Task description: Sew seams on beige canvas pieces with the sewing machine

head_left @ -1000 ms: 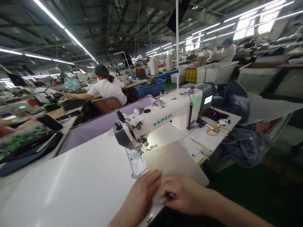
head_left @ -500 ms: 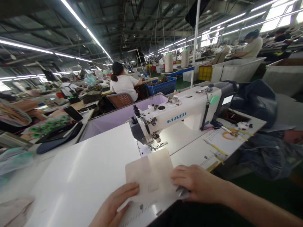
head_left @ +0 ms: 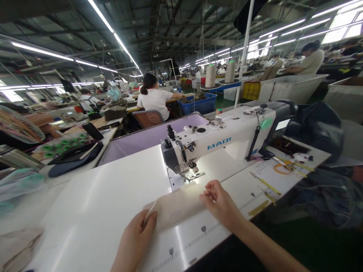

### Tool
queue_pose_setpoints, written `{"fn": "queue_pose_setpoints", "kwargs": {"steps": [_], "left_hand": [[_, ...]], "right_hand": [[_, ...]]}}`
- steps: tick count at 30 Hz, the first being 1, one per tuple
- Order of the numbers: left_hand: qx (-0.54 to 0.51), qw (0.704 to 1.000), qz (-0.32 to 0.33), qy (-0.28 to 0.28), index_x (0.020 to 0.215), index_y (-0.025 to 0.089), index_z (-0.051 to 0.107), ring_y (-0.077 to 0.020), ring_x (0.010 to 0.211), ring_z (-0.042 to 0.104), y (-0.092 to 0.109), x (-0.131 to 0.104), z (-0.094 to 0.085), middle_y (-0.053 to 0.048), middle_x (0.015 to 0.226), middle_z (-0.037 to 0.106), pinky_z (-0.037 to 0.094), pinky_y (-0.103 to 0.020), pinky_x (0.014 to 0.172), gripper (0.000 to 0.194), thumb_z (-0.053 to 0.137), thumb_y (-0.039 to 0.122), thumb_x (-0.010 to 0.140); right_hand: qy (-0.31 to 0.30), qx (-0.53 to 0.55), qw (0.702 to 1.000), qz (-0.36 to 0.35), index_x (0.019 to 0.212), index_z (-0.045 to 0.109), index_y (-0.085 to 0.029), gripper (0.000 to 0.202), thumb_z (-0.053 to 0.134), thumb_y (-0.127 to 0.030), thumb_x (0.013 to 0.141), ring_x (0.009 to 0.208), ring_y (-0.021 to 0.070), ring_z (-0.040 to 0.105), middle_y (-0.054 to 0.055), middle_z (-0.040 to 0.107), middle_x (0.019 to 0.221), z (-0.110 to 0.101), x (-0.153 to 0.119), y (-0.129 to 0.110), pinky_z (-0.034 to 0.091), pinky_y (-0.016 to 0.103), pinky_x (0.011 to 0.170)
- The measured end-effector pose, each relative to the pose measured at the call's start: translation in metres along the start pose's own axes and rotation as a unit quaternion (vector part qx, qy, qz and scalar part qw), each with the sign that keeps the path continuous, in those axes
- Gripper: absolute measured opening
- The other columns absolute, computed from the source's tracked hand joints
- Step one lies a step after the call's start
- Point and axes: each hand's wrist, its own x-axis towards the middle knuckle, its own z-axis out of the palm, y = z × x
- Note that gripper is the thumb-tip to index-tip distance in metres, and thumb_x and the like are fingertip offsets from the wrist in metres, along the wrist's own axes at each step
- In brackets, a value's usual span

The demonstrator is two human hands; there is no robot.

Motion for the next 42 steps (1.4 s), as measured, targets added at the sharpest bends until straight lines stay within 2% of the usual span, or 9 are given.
{"fn": "queue_pose_setpoints", "kwargs": {"steps": [3, 6, 9, 15, 19, 22, 31, 42], "left_hand": [[-0.004, 1.0, -0.019, 0.008, 0.083, 0.025, 0.067, -0.0254, 0.082, 0.071, 0.0, -0.004, 0.003, -0.001, 0.081, 0.075, 0.053, -0.03, 0.072, 0.039, 0.04, 0.054, 0.089], [0.002, 0.999, -0.043, 0.014, 0.088, 0.027, 0.066, -0.0257, 0.079, 0.071, 0.0, -0.007, 0.006, 0.0, 0.078, 0.074, 0.052, -0.031, 0.07, 0.038, 0.042, 0.055, 0.089], [0.01, 0.998, -0.066, 0.011, 0.086, 0.027, 0.063, -0.0261, 0.075, 0.071, 0.003, -0.01, 0.008, -0.001, 0.077, 0.073, 0.051, -0.031, 0.067, 0.036, 0.041, 0.055, 0.089], [0.023, 0.996, -0.089, 0.011, 0.085, 0.027, 0.06, -0.0265, 0.074, 0.07, 0.009, -0.013, 0.01, -0.001, 0.075, 0.073, 0.049, -0.032, 0.065, 0.034, 0.04, 0.054, 0.09], [0.03, 0.995, -0.087, 0.029, 0.079, 0.027, 0.056, -0.0246, 0.069, 0.069, 0.013, -0.013, 0.012, 0.001, 0.07, 0.07, 0.047, -0.03, 0.064, 0.031, 0.042, 0.053, 0.09], [0.04, 0.995, -0.093, 0.022, 0.078, 0.027, 0.055, -0.0244, 0.069, 0.069, 0.015, -0.013, 0.012, 0.002, 0.068, 0.07, 0.046, -0.03, 0.063, 0.033, 0.041, 0.054, 0.091], [0.039, 0.992, -0.115, -0.009, 0.084, 0.027, 0.057, -0.0272, 0.074, 0.071, 0.008, -0.009, 0.012, -0.001, 0.074, 0.072, 0.049, -0.033, 0.066, 0.038, 0.037, 0.059, 0.091], [0.05, 0.993, -0.104, -0.01, 0.085, 0.027, 0.056, -0.0272, 0.074, 0.07, 0.004, -0.006, 0.013, -0.001, 0.076, 0.072, 0.049, -0.033, 0.065, 0.035, 0.038, 0.056, 0.091]], "right_hand": [[-0.039, -0.025, 0.998, -0.043, 0.089, 0.06, -0.022, 0.009, 0.06, -0.031, 0.085, 0.077, 0.0177, 0.066, 0.001, 0.07, 0.082, 0.0, 0.0, -0.003, 0.049, 0.028, 0.073], [-0.054, -0.048, 0.996, -0.053, 0.092, 0.07, -0.022, 0.013, 0.059, -0.026, 0.086, 0.079, 0.0179, 0.067, 0.002, 0.074, 0.087, 0.004, 0.006, -0.004, 0.048, 0.029, 0.075], [-0.059, -0.073, 0.994, -0.051, 0.088, 0.073, -0.02, 0.014, 0.059, -0.025, 0.086, 0.078, 0.0187, 0.066, 0.003, 0.074, 0.087, 0.008, 0.011, -0.004, 0.048, 0.029, 0.074], [-0.05, -0.113, 0.99, -0.07, 0.086, 0.074, -0.018, 0.015, 0.059, -0.021, 0.089, 0.075, 0.0181, 0.064, 0.004, 0.071, 0.084, 0.012, 0.013, -0.004, 0.046, 0.028, 0.072], [-0.058, -0.128, 0.989, -0.054, 0.082, 0.073, -0.018, 0.014, 0.06, -0.02, 0.088, 0.073, 0.0173, 0.063, 0.004, 0.069, 0.081, 0.012, 0.014, -0.008, 0.045, 0.026, 0.069], [-0.056, -0.13, 0.989, -0.042, 0.082, 0.073, -0.018, 0.014, 0.06, -0.019, 0.089, 0.073, 0.0172, 0.064, 0.004, 0.07, 0.082, 0.011, 0.014, -0.011, 0.044, 0.026, 0.069], [-0.045, -0.144, 0.988, -0.03, 0.077, 0.069, -0.018, 0.015, 0.06, -0.02, 0.089, 0.071, 0.0169, 0.063, 0.003, 0.068, 0.078, 0.012, 0.014, -0.01, 0.041, 0.026, 0.066], [-0.05, -0.154, 0.986, -0.024, 0.074, 0.066, -0.018, 0.016, 0.06, -0.019, 0.089, 0.072, 0.0159, 0.062, 0.003, 0.067, 0.077, 0.012, 0.016, -0.015, 0.038, 0.025, 0.067]]}}
